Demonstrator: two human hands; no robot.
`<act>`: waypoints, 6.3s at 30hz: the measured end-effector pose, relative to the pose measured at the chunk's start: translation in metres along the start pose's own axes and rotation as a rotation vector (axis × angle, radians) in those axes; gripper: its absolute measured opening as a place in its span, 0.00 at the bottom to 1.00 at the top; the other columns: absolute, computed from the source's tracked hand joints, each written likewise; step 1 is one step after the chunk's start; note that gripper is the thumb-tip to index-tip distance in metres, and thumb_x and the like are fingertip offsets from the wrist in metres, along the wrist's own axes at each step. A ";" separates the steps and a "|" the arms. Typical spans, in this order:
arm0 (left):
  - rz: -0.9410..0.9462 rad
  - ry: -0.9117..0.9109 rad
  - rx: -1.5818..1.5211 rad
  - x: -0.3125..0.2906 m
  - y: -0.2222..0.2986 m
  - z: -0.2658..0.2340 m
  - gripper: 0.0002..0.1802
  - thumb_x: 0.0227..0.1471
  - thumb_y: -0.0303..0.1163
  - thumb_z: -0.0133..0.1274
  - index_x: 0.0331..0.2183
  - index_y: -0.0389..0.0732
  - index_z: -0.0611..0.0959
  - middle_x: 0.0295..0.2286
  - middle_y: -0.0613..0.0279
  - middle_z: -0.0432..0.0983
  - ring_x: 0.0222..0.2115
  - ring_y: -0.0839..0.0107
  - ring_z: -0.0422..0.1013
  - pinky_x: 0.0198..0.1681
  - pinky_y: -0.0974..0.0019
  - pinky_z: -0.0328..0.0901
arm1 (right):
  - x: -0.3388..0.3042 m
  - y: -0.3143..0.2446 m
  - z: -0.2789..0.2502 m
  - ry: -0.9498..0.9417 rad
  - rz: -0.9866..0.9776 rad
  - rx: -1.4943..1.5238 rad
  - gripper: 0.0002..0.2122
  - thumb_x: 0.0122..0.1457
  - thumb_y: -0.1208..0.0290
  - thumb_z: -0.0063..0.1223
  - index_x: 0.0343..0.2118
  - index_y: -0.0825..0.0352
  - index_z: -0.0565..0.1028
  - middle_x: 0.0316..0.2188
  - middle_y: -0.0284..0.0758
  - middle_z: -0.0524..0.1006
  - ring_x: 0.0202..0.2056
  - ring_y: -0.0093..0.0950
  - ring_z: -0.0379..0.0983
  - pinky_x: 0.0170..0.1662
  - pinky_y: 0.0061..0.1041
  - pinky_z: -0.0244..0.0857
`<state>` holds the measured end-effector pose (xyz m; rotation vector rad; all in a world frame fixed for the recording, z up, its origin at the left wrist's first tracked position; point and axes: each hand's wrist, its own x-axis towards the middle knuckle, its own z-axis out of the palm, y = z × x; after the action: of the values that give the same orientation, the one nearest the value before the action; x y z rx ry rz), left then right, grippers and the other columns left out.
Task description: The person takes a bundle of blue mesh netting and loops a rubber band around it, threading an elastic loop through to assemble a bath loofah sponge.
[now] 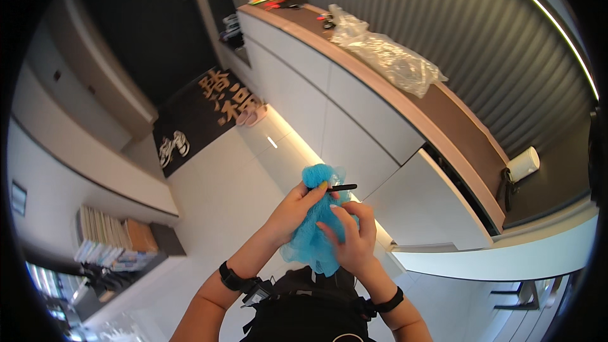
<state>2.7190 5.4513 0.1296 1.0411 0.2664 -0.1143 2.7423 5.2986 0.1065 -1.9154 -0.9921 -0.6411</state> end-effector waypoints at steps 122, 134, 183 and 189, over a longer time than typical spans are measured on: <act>0.816 1.007 -0.346 -0.088 -0.027 0.019 0.13 0.62 0.41 0.38 0.33 0.41 0.69 0.15 0.71 0.56 0.16 0.71 0.62 0.29 0.59 0.63 | -0.010 -0.026 0.076 -1.114 0.029 0.696 0.21 0.42 0.70 0.61 0.41 0.65 0.67 0.27 0.41 0.75 0.30 0.41 0.74 0.32 0.34 0.67; 1.121 1.478 -0.524 -0.181 -0.055 0.015 0.15 0.61 0.41 0.41 0.28 0.41 0.68 0.14 0.74 0.53 0.12 0.82 0.47 0.16 0.74 0.45 | -0.055 -0.110 0.104 -0.899 -0.514 0.986 0.17 0.39 0.79 0.57 0.35 0.67 0.66 0.26 0.38 0.71 0.25 0.40 0.70 0.26 0.35 0.64; 0.411 1.928 -0.088 -0.785 -0.059 -0.364 0.13 0.59 0.37 0.43 0.40 0.36 0.70 0.25 0.63 0.68 0.28 0.78 0.64 0.33 0.72 0.61 | -0.195 -0.829 0.449 -2.070 -0.751 1.638 0.02 0.52 0.78 0.56 0.28 0.68 0.74 0.30 0.29 0.69 0.29 0.17 0.62 0.31 0.15 0.56; 0.697 1.970 -0.238 -0.902 -0.098 -0.430 0.15 0.63 0.40 0.34 0.36 0.39 0.69 0.21 0.69 0.65 0.21 0.82 0.59 0.26 0.76 0.57 | -0.278 -0.957 0.489 -2.335 -0.653 1.603 0.02 0.54 0.77 0.55 0.29 0.69 0.74 0.32 0.29 0.69 0.31 0.17 0.64 0.34 0.15 0.58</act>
<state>1.7596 5.7437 0.0874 0.6172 1.5862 1.6171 1.8178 5.9125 0.0968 0.0878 -2.0815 2.0860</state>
